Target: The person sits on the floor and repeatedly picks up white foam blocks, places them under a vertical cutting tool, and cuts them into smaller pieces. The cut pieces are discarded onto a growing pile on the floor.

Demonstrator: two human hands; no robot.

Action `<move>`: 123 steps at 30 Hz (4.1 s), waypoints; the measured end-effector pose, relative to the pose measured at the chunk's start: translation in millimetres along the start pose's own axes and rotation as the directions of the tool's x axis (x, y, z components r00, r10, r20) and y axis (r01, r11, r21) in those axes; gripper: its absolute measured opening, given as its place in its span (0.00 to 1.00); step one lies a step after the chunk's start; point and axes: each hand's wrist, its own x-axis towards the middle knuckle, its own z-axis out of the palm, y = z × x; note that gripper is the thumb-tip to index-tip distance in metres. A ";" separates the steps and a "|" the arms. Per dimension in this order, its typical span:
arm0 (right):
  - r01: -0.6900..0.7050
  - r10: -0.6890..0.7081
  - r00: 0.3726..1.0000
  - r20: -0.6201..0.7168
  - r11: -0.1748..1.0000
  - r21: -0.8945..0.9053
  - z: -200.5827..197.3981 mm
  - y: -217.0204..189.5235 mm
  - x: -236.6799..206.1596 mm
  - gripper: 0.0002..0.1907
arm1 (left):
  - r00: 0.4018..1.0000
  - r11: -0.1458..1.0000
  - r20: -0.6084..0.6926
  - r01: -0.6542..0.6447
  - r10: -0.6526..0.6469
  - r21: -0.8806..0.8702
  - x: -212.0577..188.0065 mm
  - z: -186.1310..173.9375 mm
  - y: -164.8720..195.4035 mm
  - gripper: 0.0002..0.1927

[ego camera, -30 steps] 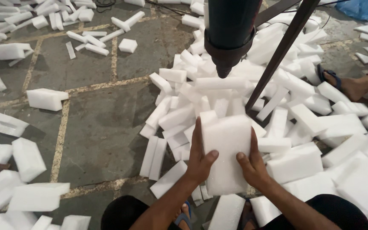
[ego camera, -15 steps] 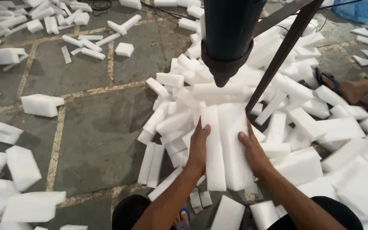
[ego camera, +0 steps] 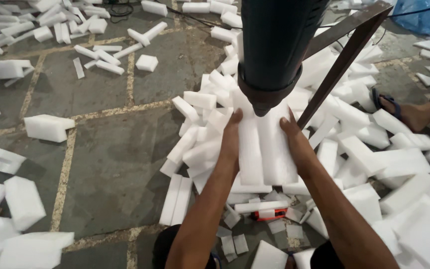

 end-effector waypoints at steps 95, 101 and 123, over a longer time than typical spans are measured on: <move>0.156 -0.161 0.968 0.190 0.987 0.042 -11.9 103.1 -117.4 0.44 | 0.974 0.835 0.147 -0.222 0.171 0.503 -165.0 -35.3 -64.4 0.21; 0.057 -0.083 0.986 0.143 0.982 0.178 1.1 80.0 -105.7 0.35 | 0.964 0.869 0.135 -0.263 0.227 0.418 -139.8 -34.5 -63.3 0.19; 0.001 -0.001 1.000 -0.001 0.988 0.154 5.5 36.2 65.1 0.34 | 0.915 0.860 0.059 -0.397 0.400 0.321 -4.7 -10.8 -4.2 0.17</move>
